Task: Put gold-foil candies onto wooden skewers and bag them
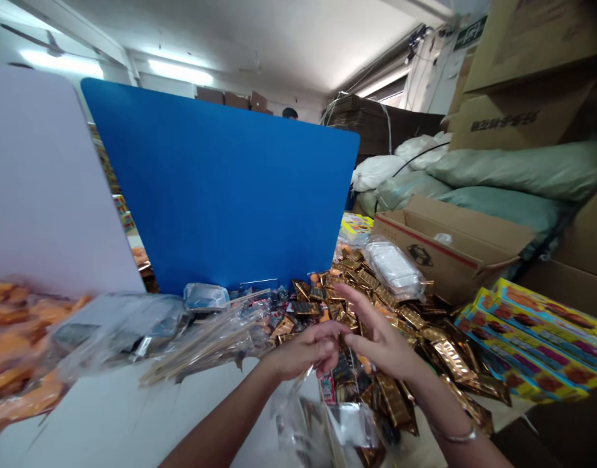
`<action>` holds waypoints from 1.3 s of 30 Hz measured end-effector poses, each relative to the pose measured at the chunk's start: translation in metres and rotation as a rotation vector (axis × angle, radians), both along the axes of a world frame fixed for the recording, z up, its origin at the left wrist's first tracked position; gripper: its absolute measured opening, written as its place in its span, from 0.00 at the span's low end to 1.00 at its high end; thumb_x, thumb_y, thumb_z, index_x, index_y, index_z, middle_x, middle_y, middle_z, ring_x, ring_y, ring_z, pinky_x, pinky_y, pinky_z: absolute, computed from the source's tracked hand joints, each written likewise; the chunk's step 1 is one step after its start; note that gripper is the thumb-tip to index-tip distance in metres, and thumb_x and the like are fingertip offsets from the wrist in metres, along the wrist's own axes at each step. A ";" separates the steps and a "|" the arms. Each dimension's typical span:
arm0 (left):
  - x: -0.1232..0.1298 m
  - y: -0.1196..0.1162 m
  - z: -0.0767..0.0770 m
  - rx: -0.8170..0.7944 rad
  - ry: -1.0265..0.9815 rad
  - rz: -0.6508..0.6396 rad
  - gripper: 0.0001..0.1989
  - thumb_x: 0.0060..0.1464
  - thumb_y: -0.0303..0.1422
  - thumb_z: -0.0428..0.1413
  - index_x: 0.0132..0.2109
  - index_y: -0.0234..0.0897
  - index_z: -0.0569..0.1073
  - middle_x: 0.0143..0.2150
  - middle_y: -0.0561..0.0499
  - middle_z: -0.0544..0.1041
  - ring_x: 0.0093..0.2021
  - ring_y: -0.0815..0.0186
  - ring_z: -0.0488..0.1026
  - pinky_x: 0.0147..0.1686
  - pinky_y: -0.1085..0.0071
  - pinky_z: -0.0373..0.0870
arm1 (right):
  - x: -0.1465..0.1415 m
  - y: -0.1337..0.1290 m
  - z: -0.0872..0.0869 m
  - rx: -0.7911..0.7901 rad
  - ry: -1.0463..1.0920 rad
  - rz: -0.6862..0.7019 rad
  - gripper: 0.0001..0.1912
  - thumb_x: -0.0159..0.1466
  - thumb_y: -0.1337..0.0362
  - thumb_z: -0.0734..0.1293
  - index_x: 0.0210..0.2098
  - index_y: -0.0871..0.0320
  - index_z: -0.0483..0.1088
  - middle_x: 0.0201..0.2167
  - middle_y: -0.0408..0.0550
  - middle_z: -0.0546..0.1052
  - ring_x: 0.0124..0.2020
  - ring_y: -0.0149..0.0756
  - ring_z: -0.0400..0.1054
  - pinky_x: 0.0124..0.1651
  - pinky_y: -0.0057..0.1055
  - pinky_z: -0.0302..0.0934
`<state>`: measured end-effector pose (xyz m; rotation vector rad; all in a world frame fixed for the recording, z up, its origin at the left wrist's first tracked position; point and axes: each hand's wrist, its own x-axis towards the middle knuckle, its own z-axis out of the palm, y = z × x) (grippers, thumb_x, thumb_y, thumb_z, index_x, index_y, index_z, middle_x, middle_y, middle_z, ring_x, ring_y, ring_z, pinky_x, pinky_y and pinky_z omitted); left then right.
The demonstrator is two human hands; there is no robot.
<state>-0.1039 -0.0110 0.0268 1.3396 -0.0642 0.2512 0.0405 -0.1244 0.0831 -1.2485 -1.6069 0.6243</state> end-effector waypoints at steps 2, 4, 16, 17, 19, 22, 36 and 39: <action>0.000 -0.003 0.003 -0.024 0.009 -0.080 0.31 0.40 0.51 0.64 0.46 0.33 0.69 0.22 0.57 0.67 0.19 0.75 0.59 0.21 0.77 0.53 | -0.003 0.006 0.004 -0.085 0.064 0.079 0.22 0.62 0.58 0.66 0.56 0.53 0.66 0.48 0.51 0.75 0.48 0.41 0.70 0.48 0.39 0.67; 0.001 -0.007 0.008 -0.013 0.020 -0.092 0.29 0.35 0.46 0.68 0.42 0.33 0.71 0.28 0.54 0.71 0.25 0.72 0.65 0.25 0.76 0.59 | -0.008 0.010 0.008 -0.110 0.062 0.030 0.12 0.62 0.57 0.66 0.42 0.55 0.74 0.34 0.47 0.78 0.34 0.37 0.73 0.37 0.33 0.68; -0.001 -0.025 0.032 -0.187 0.095 0.216 0.20 0.54 0.46 0.57 0.43 0.33 0.74 0.32 0.46 0.78 0.31 0.65 0.75 0.35 0.69 0.66 | -0.007 0.009 0.021 0.027 -0.165 -0.220 0.10 0.64 0.64 0.63 0.42 0.55 0.73 0.31 0.44 0.77 0.31 0.34 0.70 0.34 0.29 0.62; 0.000 -0.026 0.033 -0.192 0.085 0.253 0.19 0.54 0.46 0.56 0.43 0.32 0.74 0.31 0.47 0.78 0.31 0.65 0.75 0.35 0.69 0.66 | -0.008 0.009 0.020 0.026 -0.153 -0.237 0.09 0.64 0.64 0.62 0.42 0.56 0.71 0.29 0.44 0.76 0.30 0.34 0.70 0.33 0.29 0.62; 0.001 -0.029 0.036 -0.181 0.059 0.330 0.18 0.54 0.44 0.57 0.42 0.32 0.75 0.30 0.48 0.77 0.31 0.65 0.74 0.36 0.69 0.67 | -0.011 0.010 0.018 0.026 -0.120 -0.258 0.07 0.64 0.64 0.63 0.41 0.56 0.68 0.26 0.41 0.74 0.26 0.32 0.68 0.29 0.27 0.61; 0.002 -0.029 0.037 -0.177 0.048 0.438 0.16 0.53 0.42 0.58 0.40 0.32 0.75 0.30 0.48 0.77 0.30 0.65 0.74 0.36 0.69 0.67 | -0.015 0.010 0.017 0.129 -0.173 -0.394 0.02 0.64 0.64 0.63 0.36 0.56 0.65 0.25 0.42 0.72 0.26 0.33 0.67 0.29 0.28 0.60; -0.001 -0.051 0.043 0.193 -0.012 0.455 0.07 0.57 0.31 0.51 0.36 0.32 0.71 0.33 0.52 0.71 0.35 0.67 0.67 0.37 0.73 0.65 | -0.013 -0.009 0.014 0.283 -1.102 -0.264 0.04 0.64 0.70 0.63 0.33 0.58 0.69 0.30 0.46 0.74 0.32 0.37 0.65 0.36 0.33 0.54; -0.001 -0.055 0.039 0.302 0.039 0.479 0.10 0.58 0.32 0.50 0.32 0.32 0.70 0.30 0.51 0.71 0.33 0.67 0.67 0.34 0.73 0.64 | 0.000 -0.014 0.010 0.305 -1.097 -0.300 0.08 0.64 0.70 0.61 0.29 0.57 0.68 0.26 0.45 0.72 0.29 0.36 0.64 0.34 0.32 0.52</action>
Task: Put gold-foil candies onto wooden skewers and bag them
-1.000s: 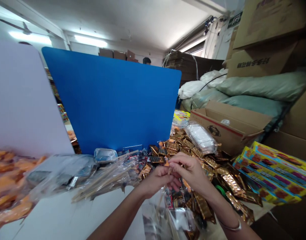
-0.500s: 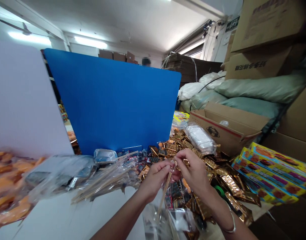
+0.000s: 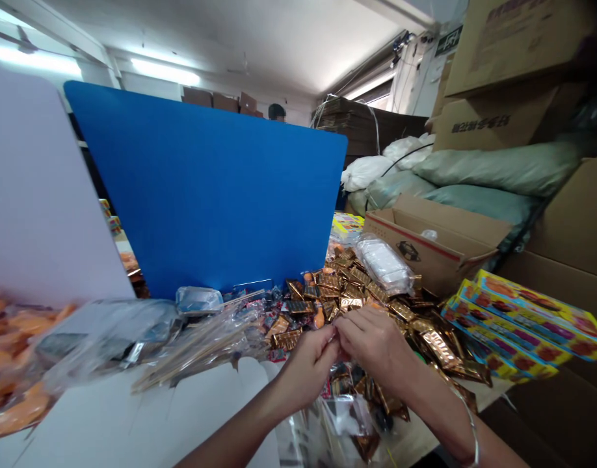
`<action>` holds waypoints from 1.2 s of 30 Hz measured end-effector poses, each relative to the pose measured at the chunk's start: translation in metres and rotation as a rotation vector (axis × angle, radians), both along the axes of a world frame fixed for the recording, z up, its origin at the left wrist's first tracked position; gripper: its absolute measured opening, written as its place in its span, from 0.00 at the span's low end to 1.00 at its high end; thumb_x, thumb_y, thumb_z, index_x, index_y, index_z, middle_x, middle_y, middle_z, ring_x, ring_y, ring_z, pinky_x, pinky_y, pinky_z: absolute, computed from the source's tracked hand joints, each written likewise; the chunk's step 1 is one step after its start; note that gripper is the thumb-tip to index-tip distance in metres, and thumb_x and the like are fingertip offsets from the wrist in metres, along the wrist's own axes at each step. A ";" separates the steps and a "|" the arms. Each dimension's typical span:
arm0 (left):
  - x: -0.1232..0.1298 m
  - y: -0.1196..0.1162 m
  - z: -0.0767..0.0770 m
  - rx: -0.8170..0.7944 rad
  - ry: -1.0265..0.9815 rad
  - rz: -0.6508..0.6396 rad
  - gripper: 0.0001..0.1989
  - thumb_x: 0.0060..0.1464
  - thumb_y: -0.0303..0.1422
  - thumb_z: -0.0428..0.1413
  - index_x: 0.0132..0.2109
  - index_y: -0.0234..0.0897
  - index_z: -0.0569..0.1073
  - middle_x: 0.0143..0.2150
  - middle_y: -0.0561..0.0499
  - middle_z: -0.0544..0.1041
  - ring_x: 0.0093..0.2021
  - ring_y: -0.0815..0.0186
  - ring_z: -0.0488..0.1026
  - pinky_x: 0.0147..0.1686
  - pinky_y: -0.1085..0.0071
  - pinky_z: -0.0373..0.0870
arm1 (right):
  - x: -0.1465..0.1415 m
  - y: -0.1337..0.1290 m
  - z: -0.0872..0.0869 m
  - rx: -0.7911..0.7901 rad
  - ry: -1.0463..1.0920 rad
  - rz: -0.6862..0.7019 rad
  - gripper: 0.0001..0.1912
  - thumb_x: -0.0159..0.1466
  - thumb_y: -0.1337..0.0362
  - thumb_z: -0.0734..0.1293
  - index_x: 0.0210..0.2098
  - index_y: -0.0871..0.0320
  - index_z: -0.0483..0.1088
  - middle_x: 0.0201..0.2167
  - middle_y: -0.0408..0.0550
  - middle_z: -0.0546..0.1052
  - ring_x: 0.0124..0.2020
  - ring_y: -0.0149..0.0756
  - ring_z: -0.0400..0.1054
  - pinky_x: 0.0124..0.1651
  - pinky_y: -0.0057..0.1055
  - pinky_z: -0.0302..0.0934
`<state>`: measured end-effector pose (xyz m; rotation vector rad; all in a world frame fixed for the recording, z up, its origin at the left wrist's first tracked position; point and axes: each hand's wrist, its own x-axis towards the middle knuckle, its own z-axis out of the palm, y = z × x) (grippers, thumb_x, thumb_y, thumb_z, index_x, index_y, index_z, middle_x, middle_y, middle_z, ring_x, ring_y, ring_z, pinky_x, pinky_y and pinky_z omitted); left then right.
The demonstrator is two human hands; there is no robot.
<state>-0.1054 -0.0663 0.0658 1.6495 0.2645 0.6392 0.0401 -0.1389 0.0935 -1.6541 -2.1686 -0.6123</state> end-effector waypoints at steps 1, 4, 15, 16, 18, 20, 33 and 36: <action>0.000 -0.001 0.000 -0.034 0.017 -0.005 0.11 0.58 0.34 0.50 0.33 0.31 0.71 0.30 0.51 0.72 0.33 0.67 0.69 0.35 0.72 0.65 | 0.012 -0.002 0.000 0.012 0.035 -0.048 0.09 0.64 0.69 0.61 0.27 0.57 0.68 0.24 0.45 0.71 0.28 0.36 0.63 0.33 0.32 0.52; 0.001 -0.002 0.003 -0.250 0.048 0.000 0.14 0.57 0.37 0.51 0.44 0.31 0.72 0.34 0.46 0.77 0.35 0.63 0.74 0.37 0.69 0.67 | 0.057 -0.008 0.000 0.126 0.263 -0.471 0.10 0.62 0.66 0.61 0.26 0.58 0.70 0.23 0.47 0.72 0.26 0.35 0.64 0.31 0.31 0.52; 0.009 0.008 0.001 -0.451 0.064 -0.086 0.15 0.44 0.38 0.63 0.37 0.33 0.72 0.29 0.50 0.78 0.29 0.65 0.76 0.34 0.70 0.69 | 0.003 -0.001 -0.010 0.129 0.885 -0.026 0.08 0.64 0.64 0.64 0.31 0.58 0.72 0.29 0.46 0.76 0.32 0.35 0.69 0.36 0.31 0.63; 0.009 0.011 0.000 -0.470 0.046 -0.056 0.14 0.43 0.37 0.64 0.35 0.33 0.72 0.27 0.51 0.77 0.27 0.67 0.74 0.32 0.71 0.69 | 0.002 -0.001 -0.009 0.191 0.752 0.009 0.07 0.64 0.66 0.63 0.32 0.58 0.73 0.31 0.47 0.77 0.35 0.36 0.69 0.39 0.32 0.63; 0.009 0.015 -0.002 -0.517 -0.013 -0.007 0.13 0.43 0.36 0.64 0.32 0.33 0.72 0.25 0.53 0.75 0.25 0.69 0.72 0.30 0.73 0.68 | 0.004 -0.004 -0.011 0.215 0.467 0.107 0.09 0.64 0.71 0.62 0.38 0.58 0.73 0.36 0.49 0.77 0.39 0.37 0.69 0.44 0.35 0.63; 0.010 0.016 -0.005 -0.565 -0.062 -0.009 0.11 0.44 0.35 0.64 0.33 0.32 0.73 0.27 0.52 0.75 0.26 0.69 0.72 0.31 0.72 0.68 | 0.005 -0.007 -0.015 0.193 0.289 0.147 0.12 0.65 0.73 0.61 0.44 0.59 0.73 0.40 0.51 0.77 0.43 0.39 0.67 0.48 0.37 0.63; 0.008 0.038 -0.012 -0.568 -0.012 -0.247 0.14 0.49 0.40 0.62 0.35 0.33 0.73 0.25 0.52 0.72 0.23 0.72 0.66 0.25 0.76 0.61 | 0.008 0.021 -0.027 -0.270 1.388 0.270 0.12 0.61 0.56 0.67 0.39 0.57 0.70 0.27 0.42 0.73 0.26 0.32 0.68 0.31 0.29 0.64; 0.004 0.040 -0.006 -0.169 0.095 -0.129 0.15 0.56 0.43 0.54 0.33 0.33 0.71 0.25 0.53 0.70 0.24 0.72 0.63 0.26 0.75 0.59 | 0.011 0.032 -0.035 -0.249 1.370 0.223 0.14 0.60 0.53 0.67 0.36 0.58 0.70 0.25 0.42 0.73 0.26 0.30 0.66 0.31 0.27 0.61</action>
